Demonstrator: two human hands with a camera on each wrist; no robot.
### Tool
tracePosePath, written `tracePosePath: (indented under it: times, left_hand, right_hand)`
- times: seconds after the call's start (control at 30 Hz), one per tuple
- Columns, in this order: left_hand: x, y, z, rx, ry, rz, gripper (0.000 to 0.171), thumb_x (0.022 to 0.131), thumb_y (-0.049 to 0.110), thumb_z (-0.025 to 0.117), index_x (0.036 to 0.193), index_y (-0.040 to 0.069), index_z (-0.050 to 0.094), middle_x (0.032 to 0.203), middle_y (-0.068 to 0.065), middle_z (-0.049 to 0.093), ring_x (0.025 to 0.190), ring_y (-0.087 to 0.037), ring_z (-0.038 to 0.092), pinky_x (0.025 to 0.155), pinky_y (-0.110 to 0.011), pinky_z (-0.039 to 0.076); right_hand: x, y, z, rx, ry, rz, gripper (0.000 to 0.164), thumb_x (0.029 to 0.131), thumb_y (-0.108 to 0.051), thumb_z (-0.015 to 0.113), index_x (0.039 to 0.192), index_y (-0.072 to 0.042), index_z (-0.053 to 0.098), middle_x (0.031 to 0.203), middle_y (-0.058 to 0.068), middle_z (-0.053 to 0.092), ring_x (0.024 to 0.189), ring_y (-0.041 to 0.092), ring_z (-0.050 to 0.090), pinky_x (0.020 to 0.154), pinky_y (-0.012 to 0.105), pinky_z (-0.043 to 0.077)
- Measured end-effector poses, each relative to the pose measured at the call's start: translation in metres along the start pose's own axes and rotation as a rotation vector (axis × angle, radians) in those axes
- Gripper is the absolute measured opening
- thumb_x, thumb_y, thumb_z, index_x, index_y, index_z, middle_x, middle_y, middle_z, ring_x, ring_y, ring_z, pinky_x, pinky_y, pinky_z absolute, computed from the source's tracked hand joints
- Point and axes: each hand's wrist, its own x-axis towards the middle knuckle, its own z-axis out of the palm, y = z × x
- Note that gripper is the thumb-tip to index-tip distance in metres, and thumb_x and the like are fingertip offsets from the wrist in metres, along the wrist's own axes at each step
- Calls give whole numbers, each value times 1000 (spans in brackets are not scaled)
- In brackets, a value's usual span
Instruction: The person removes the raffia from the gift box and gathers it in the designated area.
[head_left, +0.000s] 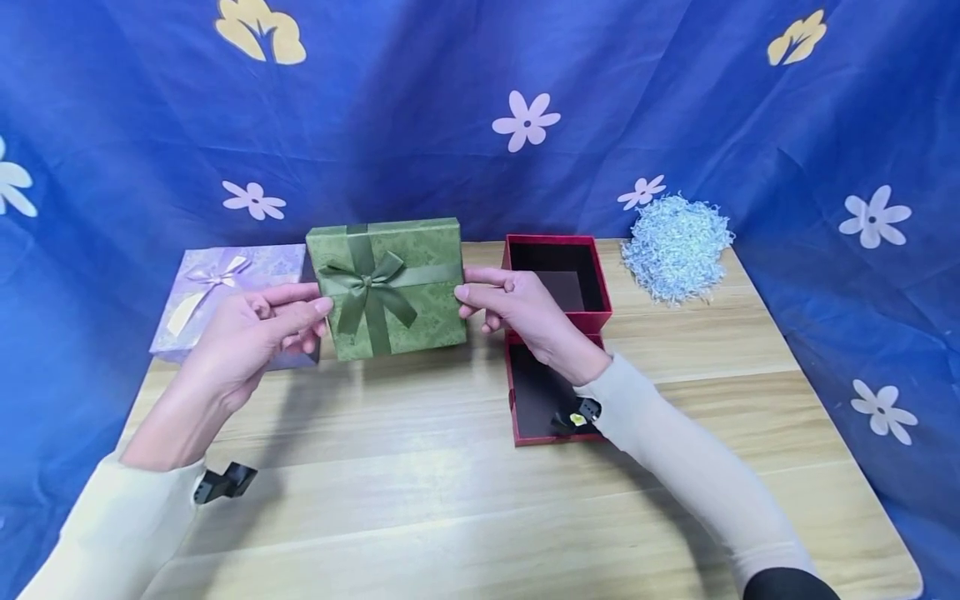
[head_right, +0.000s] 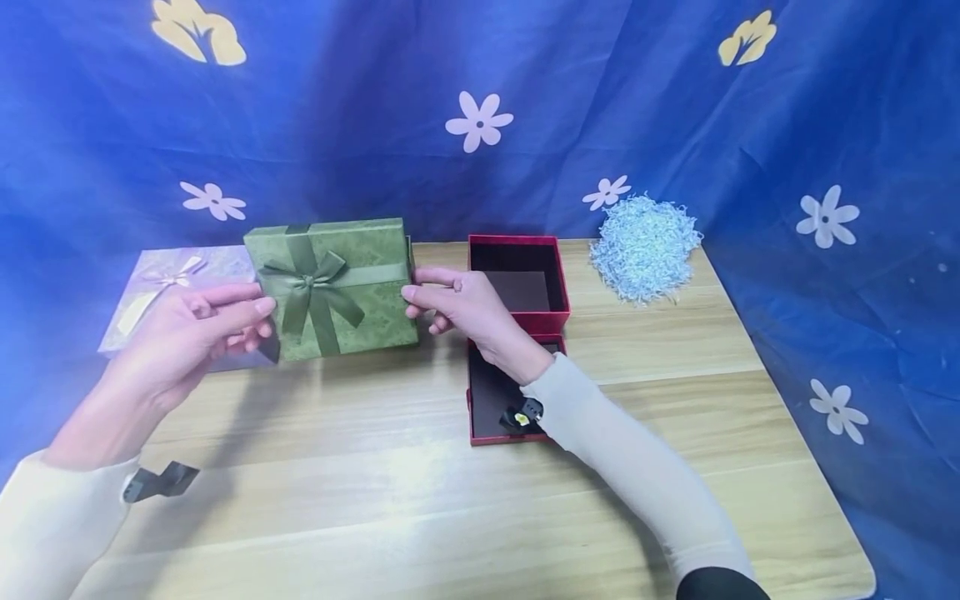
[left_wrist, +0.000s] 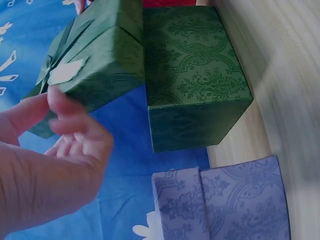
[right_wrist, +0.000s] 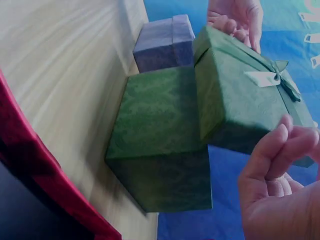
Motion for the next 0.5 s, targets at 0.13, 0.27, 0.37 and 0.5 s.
tracePosePath:
  times: [0.13,0.27,0.37,0.5]
  left_hand:
    - [-6,3,0,26,-43,-38,69,106,4,72,159,-16,33,87,-12,80,68,-18,74,60,-25,58]
    - [-10,4,-2,-17,-79,-43,79,107,1,69,165,-18,17,94,-16,81,79,-22,80,63,-27,60]
    - [-13,2,-6,-83,-115,-31,69,108,-6,63,164,-14,24,100,-21,80,88,-27,81,72,-31,64]
    - [-17,-2,-12,-127,-190,-10,24,111,-10,52,134,-7,56,107,-27,78,98,-34,80,81,-36,65]
  right_hand:
    - [-7,1,3,65,1,-5,54,101,-9,77,150,3,60,94,13,80,66,11,72,71,27,62]
    - [-14,1,6,126,1,-23,53,101,-2,76,150,5,58,98,18,80,76,18,79,83,38,65]
    - [-20,2,8,144,-5,-37,55,100,2,76,152,5,57,100,22,80,80,22,81,90,41,63]
    - [-28,6,11,154,-26,-41,59,100,3,76,155,2,56,102,24,80,86,24,82,100,41,59]
